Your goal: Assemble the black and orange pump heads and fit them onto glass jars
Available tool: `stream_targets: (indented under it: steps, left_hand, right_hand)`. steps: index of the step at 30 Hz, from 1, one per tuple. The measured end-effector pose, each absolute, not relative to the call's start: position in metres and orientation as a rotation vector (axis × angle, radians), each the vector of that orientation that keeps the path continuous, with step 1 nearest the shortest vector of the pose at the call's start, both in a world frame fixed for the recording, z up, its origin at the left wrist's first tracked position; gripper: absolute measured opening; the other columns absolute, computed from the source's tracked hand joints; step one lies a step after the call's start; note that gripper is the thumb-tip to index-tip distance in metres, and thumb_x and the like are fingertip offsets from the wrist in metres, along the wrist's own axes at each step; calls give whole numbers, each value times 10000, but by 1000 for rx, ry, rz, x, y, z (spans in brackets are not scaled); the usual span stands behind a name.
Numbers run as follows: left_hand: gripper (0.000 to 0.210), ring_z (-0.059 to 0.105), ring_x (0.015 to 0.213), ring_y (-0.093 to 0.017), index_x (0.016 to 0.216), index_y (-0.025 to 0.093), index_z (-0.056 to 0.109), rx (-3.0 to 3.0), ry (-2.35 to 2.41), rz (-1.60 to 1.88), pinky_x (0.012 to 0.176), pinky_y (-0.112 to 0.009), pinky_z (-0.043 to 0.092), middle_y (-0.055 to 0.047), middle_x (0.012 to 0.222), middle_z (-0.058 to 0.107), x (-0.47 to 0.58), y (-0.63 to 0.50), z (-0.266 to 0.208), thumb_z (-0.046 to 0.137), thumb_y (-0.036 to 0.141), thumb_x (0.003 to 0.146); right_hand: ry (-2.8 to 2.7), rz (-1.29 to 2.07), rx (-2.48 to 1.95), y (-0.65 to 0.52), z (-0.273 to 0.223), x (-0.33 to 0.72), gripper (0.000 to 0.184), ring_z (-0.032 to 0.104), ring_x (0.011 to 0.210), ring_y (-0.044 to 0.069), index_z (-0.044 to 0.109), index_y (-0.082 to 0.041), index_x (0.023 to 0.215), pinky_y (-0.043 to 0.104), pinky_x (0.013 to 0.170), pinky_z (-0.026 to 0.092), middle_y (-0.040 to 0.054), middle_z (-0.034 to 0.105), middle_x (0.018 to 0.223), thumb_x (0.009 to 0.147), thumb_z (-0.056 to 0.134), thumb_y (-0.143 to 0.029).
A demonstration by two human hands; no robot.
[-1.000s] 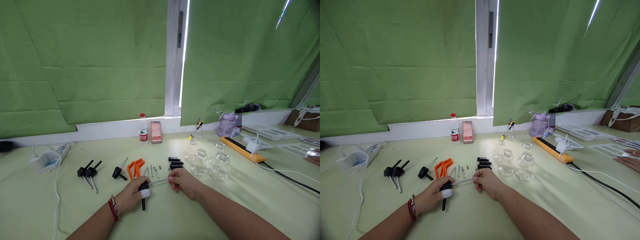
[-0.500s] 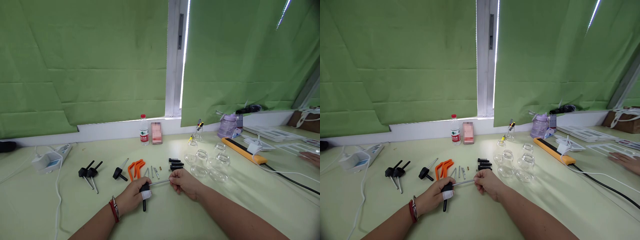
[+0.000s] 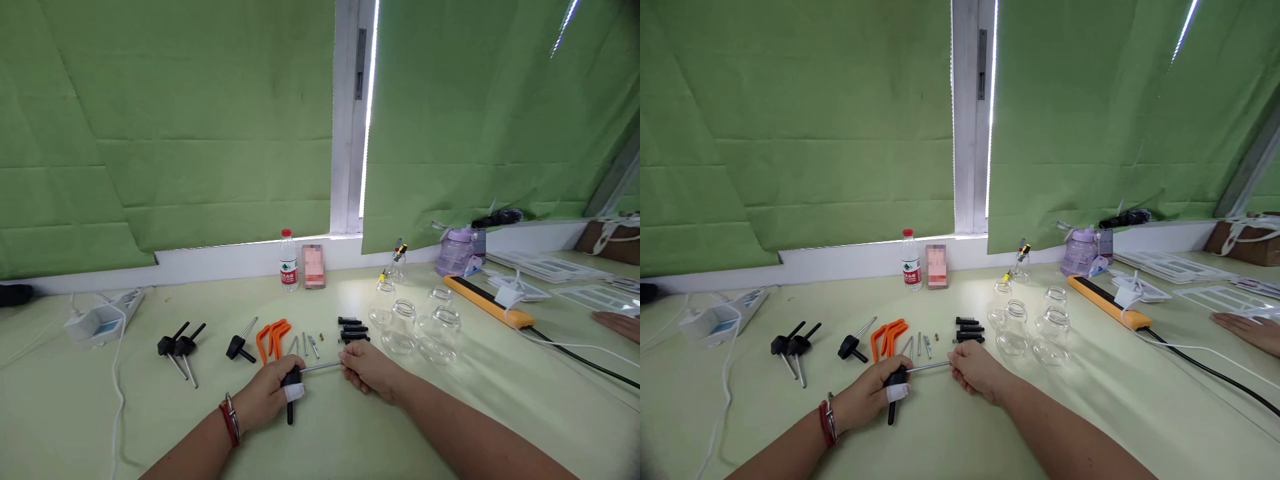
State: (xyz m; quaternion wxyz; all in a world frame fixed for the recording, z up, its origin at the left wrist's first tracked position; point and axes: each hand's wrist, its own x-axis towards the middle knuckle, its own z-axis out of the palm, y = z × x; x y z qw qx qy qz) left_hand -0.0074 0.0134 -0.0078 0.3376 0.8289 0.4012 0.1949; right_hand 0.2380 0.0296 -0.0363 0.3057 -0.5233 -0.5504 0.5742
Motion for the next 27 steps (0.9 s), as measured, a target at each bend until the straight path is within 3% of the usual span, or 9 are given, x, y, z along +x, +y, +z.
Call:
stream_targets:
  steps: [14, 23, 27]
  left_hand:
    - [191, 482, 770, -154, 953, 197, 538, 2115, 1030, 474, 707, -256, 418, -2, 854, 548, -6, 15, -5, 505, 336, 826]
    - [188, 475, 761, -153, 957, 194, 539, 2089, 1008, 483, 699, -256, 409, 0, 842, 543, -6, 15, -7, 516, 322, 821]
    - [183, 473, 763, -153, 960, 199, 537, 2078, 993, 503, 697, -254, 406, 1, 845, 545, -8, 18, -11, 514, 317, 822]
  right_hand:
    - [-1530, 1481, -1376, 30, -34, 239, 311, 378, 365, 42, 451, -186, 665, 151, 321, 293, -54, 483, 512, 819, 525, -446]
    - [-1545, 1454, -1434, 31, -36, 236, 416, 356, 333, 34, 456, -172, 628, 156, 297, 279, -42, 468, 501, 847, 445, -525]
    - [-1517, 1549, -1356, 32, -31, 239, 419, 410, 358, 47, 483, -163, 662, 160, 302, 313, -29, 496, 529, 859, 416, -528]
